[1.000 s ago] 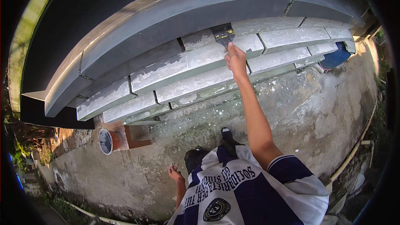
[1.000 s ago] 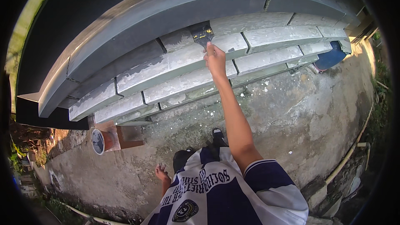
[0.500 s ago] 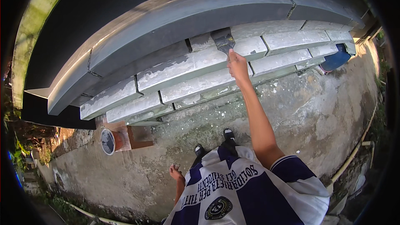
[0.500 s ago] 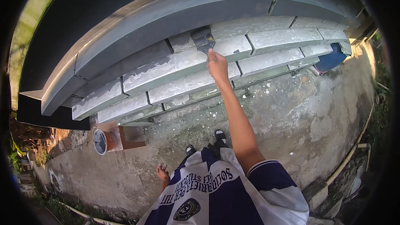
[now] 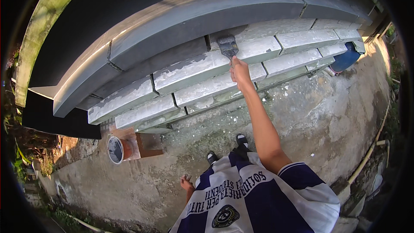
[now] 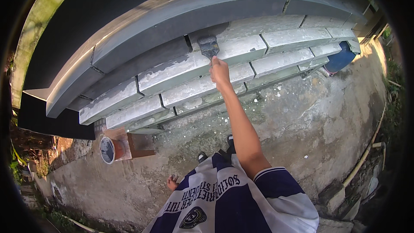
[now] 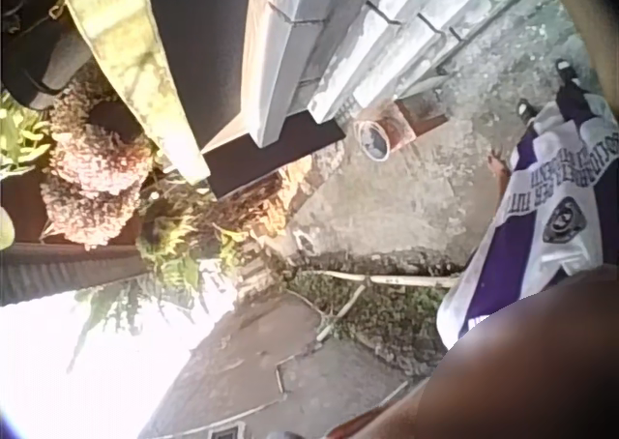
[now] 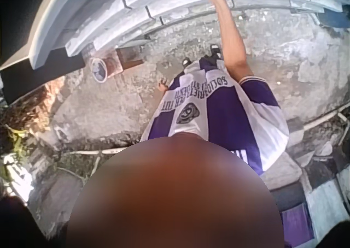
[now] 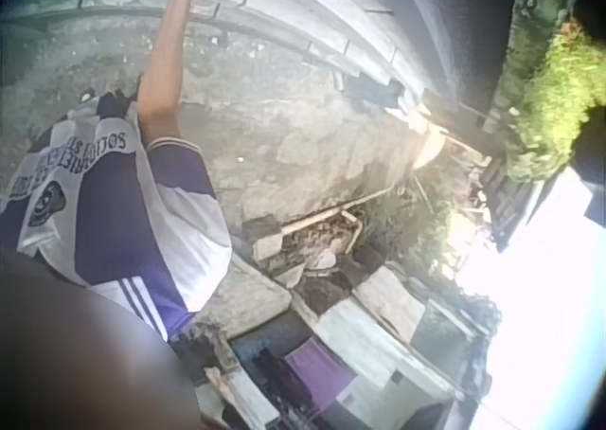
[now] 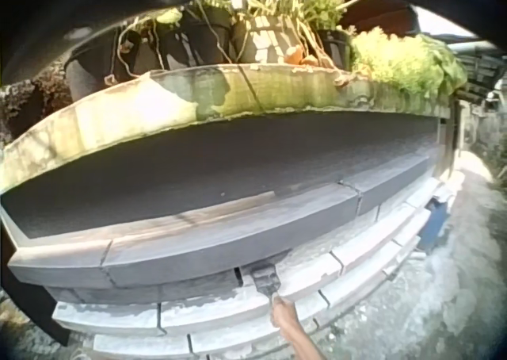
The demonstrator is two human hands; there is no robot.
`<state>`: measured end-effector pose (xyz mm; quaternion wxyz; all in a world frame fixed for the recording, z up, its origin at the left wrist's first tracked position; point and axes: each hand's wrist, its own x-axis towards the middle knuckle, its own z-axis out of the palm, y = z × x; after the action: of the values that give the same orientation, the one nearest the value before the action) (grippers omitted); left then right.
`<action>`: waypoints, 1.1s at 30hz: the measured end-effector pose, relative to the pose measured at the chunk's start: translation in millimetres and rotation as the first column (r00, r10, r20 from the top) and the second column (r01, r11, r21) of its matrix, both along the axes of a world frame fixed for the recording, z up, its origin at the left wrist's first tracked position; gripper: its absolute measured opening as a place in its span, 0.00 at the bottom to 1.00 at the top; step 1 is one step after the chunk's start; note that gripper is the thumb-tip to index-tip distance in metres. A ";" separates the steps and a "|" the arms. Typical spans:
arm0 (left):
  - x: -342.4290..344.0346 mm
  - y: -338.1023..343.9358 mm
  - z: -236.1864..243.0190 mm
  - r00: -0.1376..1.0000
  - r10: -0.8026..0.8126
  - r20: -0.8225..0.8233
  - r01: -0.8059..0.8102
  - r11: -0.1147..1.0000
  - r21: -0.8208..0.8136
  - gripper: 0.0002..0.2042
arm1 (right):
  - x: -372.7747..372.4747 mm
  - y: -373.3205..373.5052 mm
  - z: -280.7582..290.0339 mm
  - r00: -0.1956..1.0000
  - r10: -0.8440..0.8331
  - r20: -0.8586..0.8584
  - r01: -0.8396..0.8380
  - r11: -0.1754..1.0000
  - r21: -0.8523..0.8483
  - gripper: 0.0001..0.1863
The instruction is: Apply a gray finishing material or stucco to a tiered concrete wall using a brush and a small trowel.
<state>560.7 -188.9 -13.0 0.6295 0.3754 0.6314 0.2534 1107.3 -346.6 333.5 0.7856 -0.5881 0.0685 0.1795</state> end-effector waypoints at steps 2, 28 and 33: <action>-9.2 5.2 -5.4 0.996 0.008 -0.083 -0.007 1.000 0.009 0.10 | 3.2 -1.8 6.2 1.000 0.001 -0.001 -0.001 1.000 0.012 0.19; -37.4 39.9 -41.4 0.998 0.049 0.031 -0.050 0.999 0.022 0.09 | 27.2 35.2 81.7 0.967 0.226 -0.116 -0.165 0.906 0.389 0.08; -30.0 29.1 -35.2 0.997 0.082 -0.015 -0.082 0.996 -0.024 0.09 | -10.3 6.6 46.1 0.991 0.110 -0.074 -0.082 0.947 0.312 0.07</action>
<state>530.7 -159.7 -48.2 0.6187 0.3432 0.6536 0.2688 1097.0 -339.9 379.6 0.8541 -0.4523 0.0464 0.2526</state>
